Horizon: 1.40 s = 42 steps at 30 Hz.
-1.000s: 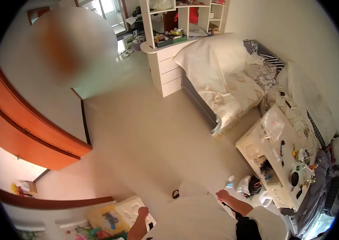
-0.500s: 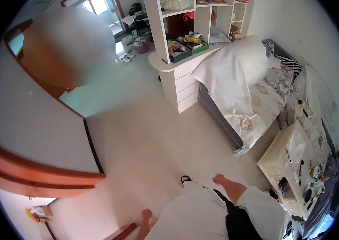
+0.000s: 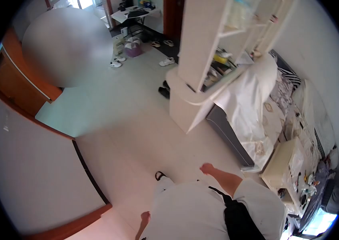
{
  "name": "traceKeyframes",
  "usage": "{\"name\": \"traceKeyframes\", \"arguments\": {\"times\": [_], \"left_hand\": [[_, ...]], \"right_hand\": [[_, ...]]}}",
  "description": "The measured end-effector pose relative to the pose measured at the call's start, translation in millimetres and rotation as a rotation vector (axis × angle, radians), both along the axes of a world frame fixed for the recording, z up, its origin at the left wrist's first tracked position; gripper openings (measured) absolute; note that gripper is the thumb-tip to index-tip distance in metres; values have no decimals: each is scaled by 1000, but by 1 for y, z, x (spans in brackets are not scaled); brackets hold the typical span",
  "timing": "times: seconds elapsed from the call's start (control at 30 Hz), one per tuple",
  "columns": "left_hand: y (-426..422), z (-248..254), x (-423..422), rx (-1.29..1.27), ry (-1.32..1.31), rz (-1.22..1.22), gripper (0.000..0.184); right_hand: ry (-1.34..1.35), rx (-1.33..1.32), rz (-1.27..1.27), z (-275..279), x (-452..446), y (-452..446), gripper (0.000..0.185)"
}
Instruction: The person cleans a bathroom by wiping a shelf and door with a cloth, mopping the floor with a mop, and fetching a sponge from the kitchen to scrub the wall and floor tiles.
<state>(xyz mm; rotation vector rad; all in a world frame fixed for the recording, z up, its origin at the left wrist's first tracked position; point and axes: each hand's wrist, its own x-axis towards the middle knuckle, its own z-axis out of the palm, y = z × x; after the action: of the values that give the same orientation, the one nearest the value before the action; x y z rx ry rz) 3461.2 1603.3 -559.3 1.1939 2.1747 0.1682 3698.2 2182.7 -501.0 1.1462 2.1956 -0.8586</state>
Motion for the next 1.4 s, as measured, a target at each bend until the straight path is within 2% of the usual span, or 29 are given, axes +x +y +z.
{"name": "traceKeyframes", "arguments": {"times": [0.03,0.07,0.1,0.13,0.17,0.2,0.23,0.33,0.37,0.43,0.5,0.57,0.6,0.63,0.67,0.7,0.73,0.77,0.8,0.87,0.97,1.07,1.13,1.2,1.23,1.27,1.3,1.33,1.4], "left_hand": [[20,9,-46,116,126,-108,6],[47,14,-94,-295,38,-22,7],[67,-6,-151,-467,-7,140,7],[83,-4,-212,-302,-56,240,8],[104,2,-263,-212,-193,476,10],[125,6,-316,-78,-333,729,12],[157,29,-369,70,-442,960,15],[249,68,-488,239,-288,1214,19],[273,71,-521,211,-279,1159,18],[307,72,-581,165,-256,1046,15],[310,23,-635,-85,236,158,10],[326,16,-670,58,122,95,10],[336,21,-682,20,-30,153,10],[348,27,-698,-17,-120,160,12],[362,33,-713,-49,-152,120,15],[376,35,-727,-69,-173,68,18],[396,37,-748,-187,-59,44,21],[416,38,-769,-310,49,11,25],[427,25,-793,-324,-14,90,26],[443,3,-844,-346,-121,241,26],[479,-14,-951,-270,-268,431,22],[514,-20,-1085,-180,-392,578,18],[550,-15,-1188,-38,-663,930,15],[593,-4,-1306,144,-907,1316,13],[626,2,-1385,-31,-559,817,8],[654,10,-1440,72,-613,1293,12],[670,-3,-1515,-152,-62,601,12],[692,15,-1558,260,-453,1245,15],[753,38,-1664,393,-484,1320,26]], "right_hand": [[-79,-53,35,-5,-10,2,43],[-162,-64,26,-15,-11,0,45],[-185,16,285,-26,-10,-3,36],[-193,99,539,-28,-26,0,35],[-244,-113,288,-24,-40,7,30],[-255,-135,-267,-44,-56,-1,30],[-227,-304,-384,-14,-87,7,35],[-122,-270,-567,-35,-156,13,32],[-216,-313,-24,-34,-192,37,25],[-183,-113,289,-160,-219,51,22],[-150,-148,395,-120,-319,114,25],[-75,-53,560,-106,-423,182,31],[-217,-176,578,-109,-479,227,37],[-89,-235,-16,-82,-541,260,37],[-223,-203,-68,-67,-614,310,38],[-142,44,110,-68,-672,348,37],[-124,-13,213,-41,-744,394,36],[-18,-75,-76,-7,-813,427,33],[139,6,-231,2,-871,450,30],[216,215,-167,-9,-983,506,28],[313,72,-377,10,-1122,557,28],[196,120,-315,17,-1212,567,28],[139,158,-201,16,-1260,562,28],[4,-256,-186,45,-1302,563,32],[-39,-267,-188,15,-1317,565,32],[-80,-276,-191,-14,-1336,567,32],[-136,-322,-277,3,-1362,566,26],[-127,-306,-477,-5,-1381,563,14],[-176,-346,-406,-26,-1427,583,18]]}}
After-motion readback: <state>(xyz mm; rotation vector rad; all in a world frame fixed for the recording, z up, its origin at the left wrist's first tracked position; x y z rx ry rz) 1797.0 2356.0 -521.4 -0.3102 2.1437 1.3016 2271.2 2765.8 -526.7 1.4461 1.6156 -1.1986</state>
